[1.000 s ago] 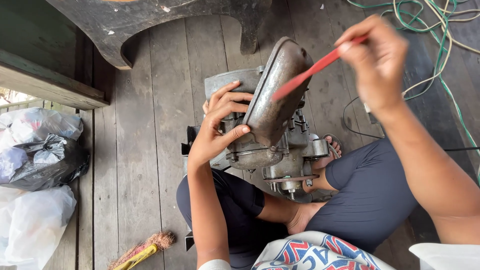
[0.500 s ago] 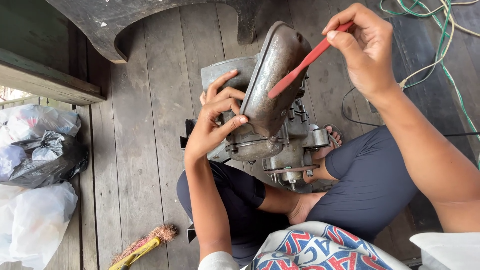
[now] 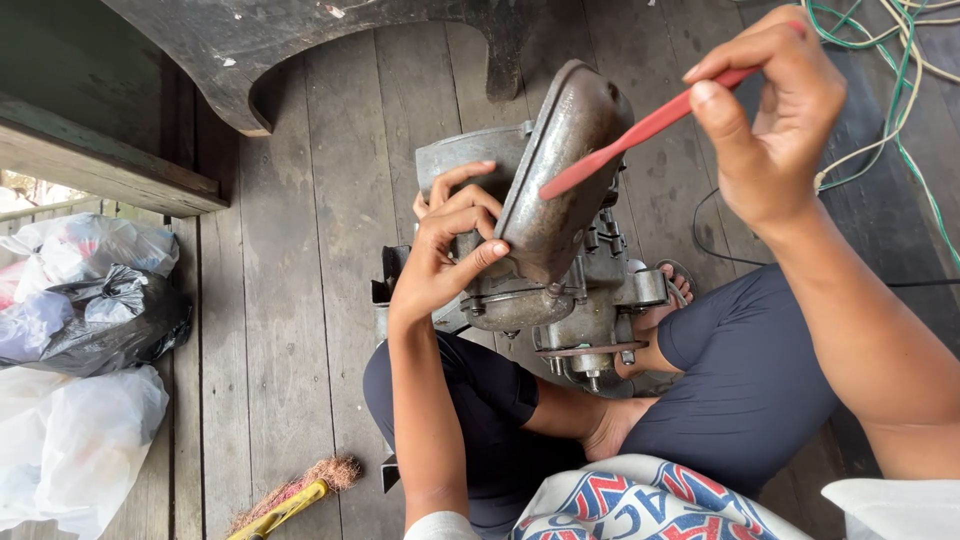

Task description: The person sits on the floor and scrubs a metal engine part with a red toothbrush. They hold the part with their left hand and scrub the surface with the toothbrush in their right hand.

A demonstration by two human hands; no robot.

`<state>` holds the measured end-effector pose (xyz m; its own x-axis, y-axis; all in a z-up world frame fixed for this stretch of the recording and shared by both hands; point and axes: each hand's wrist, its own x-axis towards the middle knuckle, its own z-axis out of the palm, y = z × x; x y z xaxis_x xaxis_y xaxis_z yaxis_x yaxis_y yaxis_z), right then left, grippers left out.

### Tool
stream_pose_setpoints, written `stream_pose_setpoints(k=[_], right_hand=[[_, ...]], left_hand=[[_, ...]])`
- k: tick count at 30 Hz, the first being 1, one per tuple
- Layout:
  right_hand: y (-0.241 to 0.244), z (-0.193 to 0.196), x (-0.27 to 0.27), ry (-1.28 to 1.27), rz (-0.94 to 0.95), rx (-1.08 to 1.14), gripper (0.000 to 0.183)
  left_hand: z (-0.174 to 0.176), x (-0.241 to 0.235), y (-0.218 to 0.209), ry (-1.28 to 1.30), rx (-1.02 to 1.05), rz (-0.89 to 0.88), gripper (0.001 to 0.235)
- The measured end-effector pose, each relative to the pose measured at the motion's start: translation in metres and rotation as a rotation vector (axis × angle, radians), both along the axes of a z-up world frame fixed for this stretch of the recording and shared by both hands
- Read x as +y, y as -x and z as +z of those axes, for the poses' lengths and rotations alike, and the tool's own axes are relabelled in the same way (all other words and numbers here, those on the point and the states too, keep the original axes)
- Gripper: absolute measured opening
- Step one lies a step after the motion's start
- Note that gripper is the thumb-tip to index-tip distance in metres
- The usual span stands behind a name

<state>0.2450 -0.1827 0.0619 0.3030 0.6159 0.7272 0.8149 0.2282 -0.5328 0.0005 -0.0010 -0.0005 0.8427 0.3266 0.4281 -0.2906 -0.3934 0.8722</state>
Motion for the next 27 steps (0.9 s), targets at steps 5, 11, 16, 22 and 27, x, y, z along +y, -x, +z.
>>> stream_pose_setpoints(k=[5,11,16,22,27], right_hand=[[0.013,0.002,0.003,0.017,-0.049,-0.096,0.012],[0.038,0.015,-0.001,0.098,-0.019,-0.093,0.008],[0.005,0.009,-0.004,0.044,-0.078,0.116,0.009],[0.03,-0.004,0.008,0.11,0.044,0.156,0.007],[-0.01,-0.002,0.004,0.08,-0.025,0.247,0.011]], left_hand=[[-0.003,0.002,0.0,0.007,0.01,-0.011,0.03],[-0.005,0.004,0.0,0.002,0.042,0.005,0.03],[-0.007,0.003,0.0,0.014,0.025,-0.001,0.031],[-0.021,0.013,-0.004,-0.041,-0.063,-0.049,0.024],[-0.023,0.013,-0.003,-0.012,-0.076,-0.064,0.025]])
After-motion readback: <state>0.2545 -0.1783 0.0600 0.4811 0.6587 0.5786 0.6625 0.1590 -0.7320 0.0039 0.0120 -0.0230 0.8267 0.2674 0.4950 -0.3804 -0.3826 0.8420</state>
